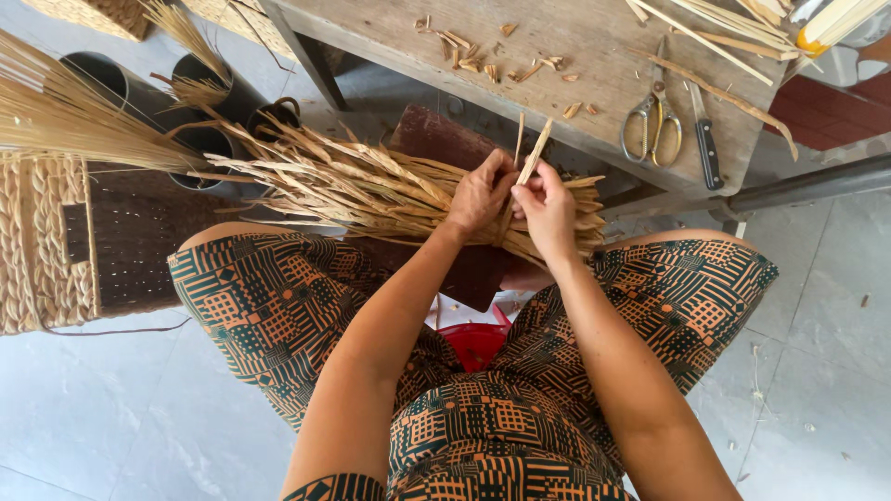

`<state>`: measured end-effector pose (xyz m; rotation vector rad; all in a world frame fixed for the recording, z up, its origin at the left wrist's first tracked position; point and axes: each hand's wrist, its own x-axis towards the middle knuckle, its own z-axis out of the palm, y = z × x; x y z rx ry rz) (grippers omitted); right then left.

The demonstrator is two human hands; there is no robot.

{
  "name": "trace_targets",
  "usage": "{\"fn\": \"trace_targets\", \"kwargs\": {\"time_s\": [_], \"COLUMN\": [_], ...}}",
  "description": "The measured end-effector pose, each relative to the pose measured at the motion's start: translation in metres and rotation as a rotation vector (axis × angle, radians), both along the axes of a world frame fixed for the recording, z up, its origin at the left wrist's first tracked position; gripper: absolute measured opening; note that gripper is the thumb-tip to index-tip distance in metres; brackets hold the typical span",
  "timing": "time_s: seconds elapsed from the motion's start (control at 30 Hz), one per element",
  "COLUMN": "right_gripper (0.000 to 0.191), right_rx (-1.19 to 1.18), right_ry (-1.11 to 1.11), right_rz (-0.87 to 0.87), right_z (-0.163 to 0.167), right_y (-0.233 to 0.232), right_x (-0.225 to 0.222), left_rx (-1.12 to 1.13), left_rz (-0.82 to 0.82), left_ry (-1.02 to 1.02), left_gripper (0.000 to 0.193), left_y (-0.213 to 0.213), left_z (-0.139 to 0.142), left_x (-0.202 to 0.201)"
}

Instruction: The person trims stalks with scissors while holding them over the lap, gathers the trimmed stalks into a bundle, and aligns them on a board. They then bind the bundle tightly with a thin strip, trim the ends, and carry the finished broom outside toward a red basin.

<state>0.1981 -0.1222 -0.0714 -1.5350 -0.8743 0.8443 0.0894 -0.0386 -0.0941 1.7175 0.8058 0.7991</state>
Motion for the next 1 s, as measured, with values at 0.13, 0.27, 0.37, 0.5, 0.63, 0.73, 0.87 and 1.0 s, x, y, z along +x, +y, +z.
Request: {"fn": "trace_targets", "kwargs": {"time_s": [0.13, 0.27, 0.37, 0.5, 0.63, 0.73, 0.87, 1.0], "right_gripper": [0.030, 0.025, 0.012, 0.012, 0.012, 0.019, 0.044, 0.053], "right_rx": [-0.077, -0.056, -0.014, 0.034, 0.014, 0.015, 0.194, 0.006], "right_ry": [0.066, -0.021, -0.194, -0.003, 0.003, 0.074, 0.114, 0.092], "right_rz": [0.068, 0.071, 0.065, -0.037, 0.001, 0.037, 0.158, 0.285], "right_z": [0.003, 0.004, 0.002, -0.006, -0.014, -0.016, -0.019, -0.022], "right_y": [0.008, 0.007, 0.007, 0.006, 0.006, 0.006, 0.003, 0.000], "right_x": [0.011, 0.016, 0.018, 0.019, 0.020, 0.024, 0.030, 0.026], "left_rx": [-0.019, -0.160, -0.167, 0.166, 0.031, 0.173, 0.123, 0.139], "left_rz": [-0.067, -0.114, -0.229, -0.326, -0.162, -0.083, 0.019, 0.053], "left_ry": [-0.113, 0.041, 0.082, 0.108, 0.374, 0.343, 0.229, 0.141], "left_gripper": [0.012, 0.016, 0.026, 0.045, 0.033, 0.023, 0.019, 0.014], "left_y": [0.003, 0.011, 0.018, 0.020, 0.005, -0.004, -0.008, -0.011], "left_z": [-0.002, -0.005, -0.007, -0.010, -0.011, -0.014, -0.023, -0.030], "left_x": [-0.003, -0.004, -0.007, -0.017, -0.020, -0.018, -0.019, -0.018]}}
